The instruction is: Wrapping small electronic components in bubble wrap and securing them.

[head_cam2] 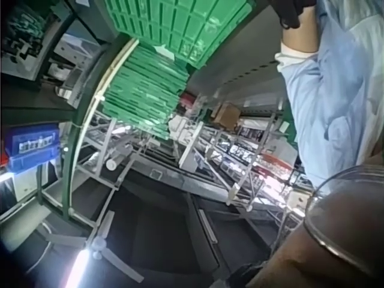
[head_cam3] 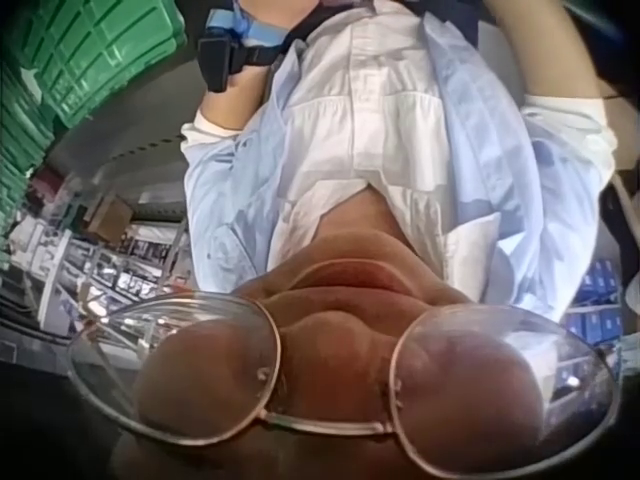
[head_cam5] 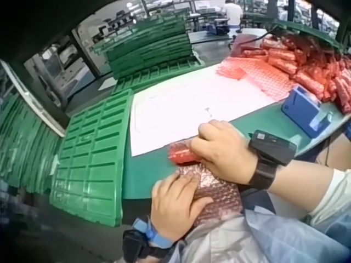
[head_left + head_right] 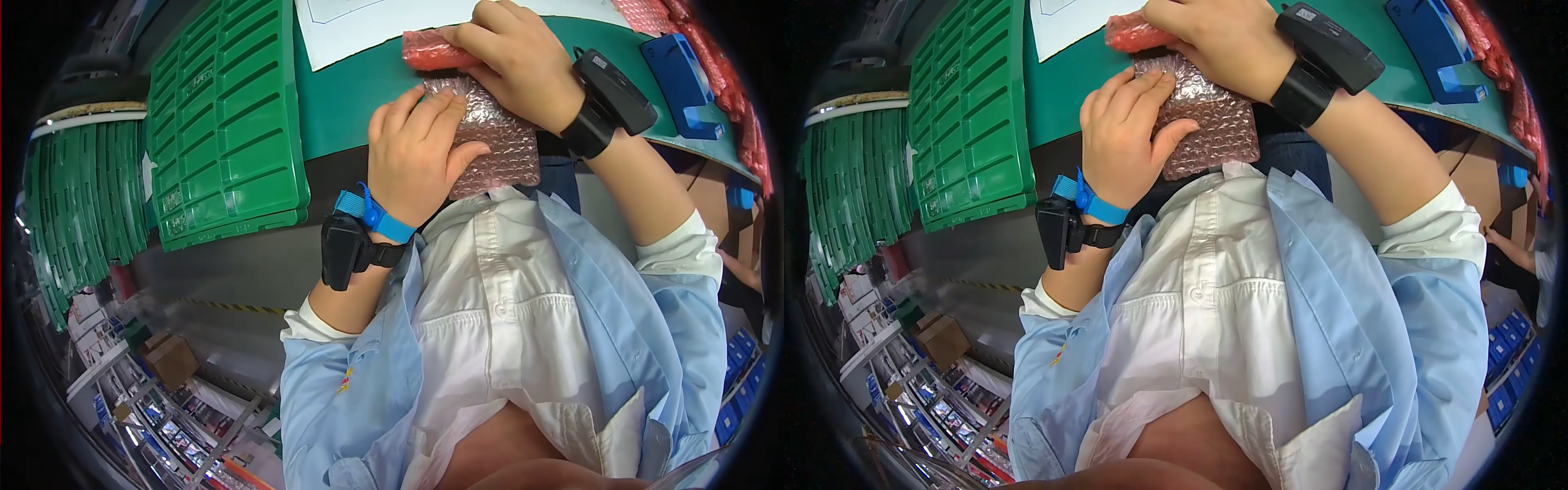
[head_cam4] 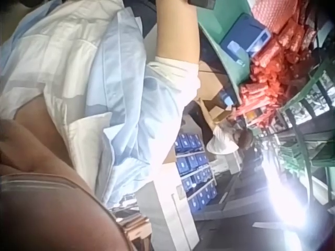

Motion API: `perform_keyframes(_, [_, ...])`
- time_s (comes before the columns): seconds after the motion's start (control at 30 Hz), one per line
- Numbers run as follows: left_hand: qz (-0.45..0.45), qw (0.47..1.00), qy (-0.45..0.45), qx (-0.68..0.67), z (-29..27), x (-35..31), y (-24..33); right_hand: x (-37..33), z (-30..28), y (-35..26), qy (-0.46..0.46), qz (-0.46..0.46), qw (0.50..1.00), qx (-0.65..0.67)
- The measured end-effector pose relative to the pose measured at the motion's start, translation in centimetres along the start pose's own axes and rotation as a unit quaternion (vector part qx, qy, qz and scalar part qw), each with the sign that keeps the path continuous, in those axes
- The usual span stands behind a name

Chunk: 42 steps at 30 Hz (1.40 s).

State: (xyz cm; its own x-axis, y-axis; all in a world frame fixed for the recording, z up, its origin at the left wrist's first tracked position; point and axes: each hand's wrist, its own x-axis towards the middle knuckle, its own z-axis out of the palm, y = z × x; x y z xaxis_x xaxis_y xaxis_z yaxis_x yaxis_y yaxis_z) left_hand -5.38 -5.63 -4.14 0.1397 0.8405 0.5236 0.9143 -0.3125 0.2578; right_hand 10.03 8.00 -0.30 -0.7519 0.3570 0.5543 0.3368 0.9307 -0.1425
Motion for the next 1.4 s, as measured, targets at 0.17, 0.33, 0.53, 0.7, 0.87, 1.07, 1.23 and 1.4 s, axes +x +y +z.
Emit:
perform_keyframes(0.17, [-0.008,1.0,0.012,-0.001,0.3,-0.9,0.0,-0.1,-0.3,-0.8,0.001,0.014,0.996,0.086])
perform_keyframes(0.33, [0.0,1.0,0.012,-0.01,0.3,-0.4,0.0,-1.3,0.4,1.1,0.133,-0.106,0.966,0.197])
perform_keyframes(0.53, [-0.01,1.0,0.0,-0.01,0.0,-0.8,-0.1,0.5,-2.9,0.7,-0.116,0.113,0.952,0.26])
perform_keyframes(0.7, [-0.012,0.998,-0.023,0.052,0.1,-1.7,0.8,2.2,-4.2,2.6,-0.316,0.092,0.905,0.268])
perform_keyframes(0.87, [0.006,0.995,0.033,0.096,1.7,-2.0,0.5,2.7,-4.3,2.1,-0.404,0.149,0.87,0.24])
perform_keyframes(1.07, [-0.028,0.995,0.048,-0.084,1.1,-1.8,-0.5,1.2,-3.8,1.7,-0.307,0.07,0.927,0.201])
perform_keyframes(1.23, [-0.04,0.978,0.198,-0.045,0.9,-0.4,0.8,-1.6,-2.9,1.0,-0.155,0.0,0.972,0.177])
perform_keyframes(1.4, [0.1,0.981,0.134,-0.102,0.4,1.8,-1.5,-2.2,-2.6,-0.4,-0.118,0.039,0.977,0.175])
